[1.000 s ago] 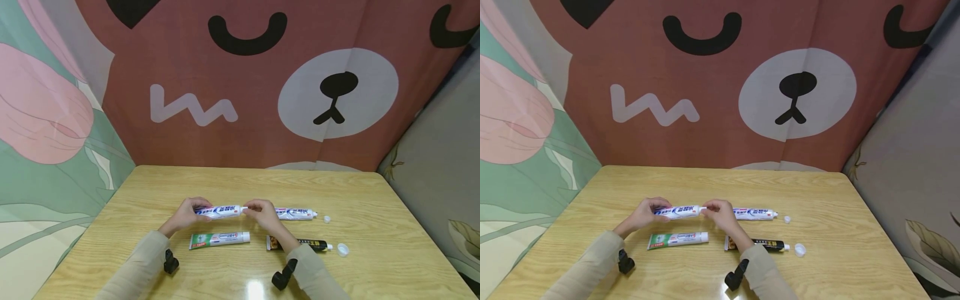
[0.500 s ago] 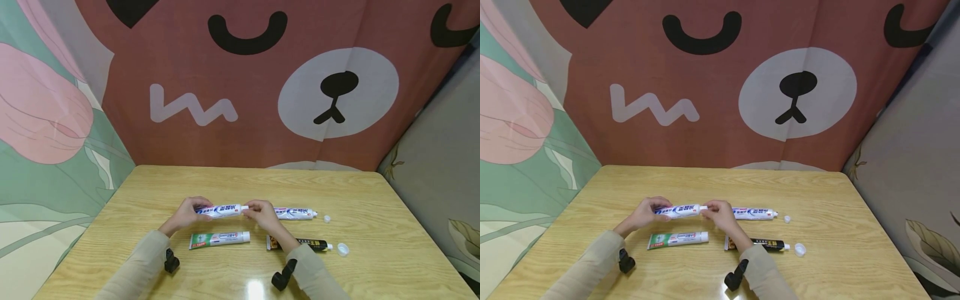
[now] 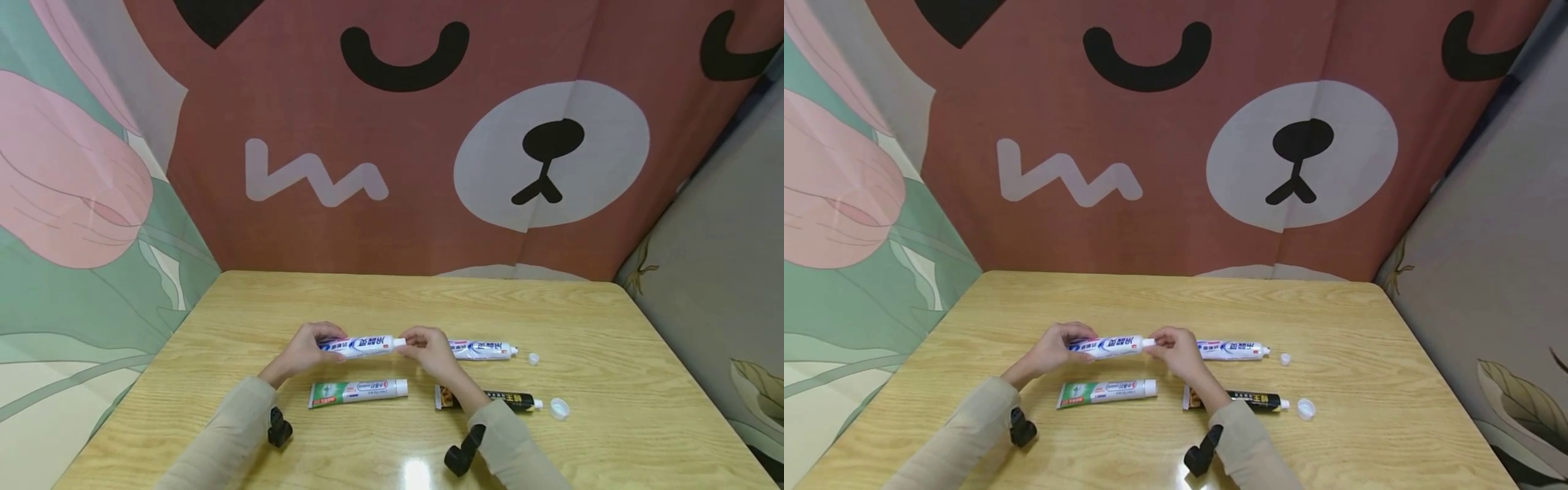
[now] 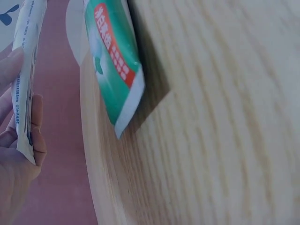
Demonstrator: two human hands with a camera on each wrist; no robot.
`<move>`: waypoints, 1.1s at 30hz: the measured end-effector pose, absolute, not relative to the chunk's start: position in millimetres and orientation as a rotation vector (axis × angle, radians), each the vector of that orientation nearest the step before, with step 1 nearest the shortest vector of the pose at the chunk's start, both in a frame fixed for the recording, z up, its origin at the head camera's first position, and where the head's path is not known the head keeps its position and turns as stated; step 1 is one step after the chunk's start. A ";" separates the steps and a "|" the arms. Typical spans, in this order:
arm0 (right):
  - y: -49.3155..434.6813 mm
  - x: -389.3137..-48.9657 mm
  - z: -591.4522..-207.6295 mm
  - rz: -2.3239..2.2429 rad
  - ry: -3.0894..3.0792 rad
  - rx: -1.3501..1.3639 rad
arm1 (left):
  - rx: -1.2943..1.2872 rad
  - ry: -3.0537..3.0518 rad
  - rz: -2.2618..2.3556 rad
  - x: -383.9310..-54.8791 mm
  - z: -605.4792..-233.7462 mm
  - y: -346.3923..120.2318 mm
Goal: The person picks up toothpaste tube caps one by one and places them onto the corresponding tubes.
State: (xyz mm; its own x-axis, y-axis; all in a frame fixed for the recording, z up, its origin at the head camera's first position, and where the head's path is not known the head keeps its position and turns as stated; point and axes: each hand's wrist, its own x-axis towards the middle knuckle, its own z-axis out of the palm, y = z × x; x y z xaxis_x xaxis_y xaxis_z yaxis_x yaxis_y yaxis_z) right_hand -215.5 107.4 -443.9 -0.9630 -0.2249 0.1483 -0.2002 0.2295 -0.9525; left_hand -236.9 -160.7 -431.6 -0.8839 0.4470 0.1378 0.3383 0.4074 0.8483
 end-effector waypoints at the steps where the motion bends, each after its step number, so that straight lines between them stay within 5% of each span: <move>1: 107.4 -215.8 -444.1 -1.888 2.448 -0.424 | 0.708 2.546 1.488 -237.0 -431.3 -160.2; 33: 96.2 -230.0 -466.9 -1.782 2.483 -0.249 | 0.784 2.687 1.185 -256.5 -455.0 -159.1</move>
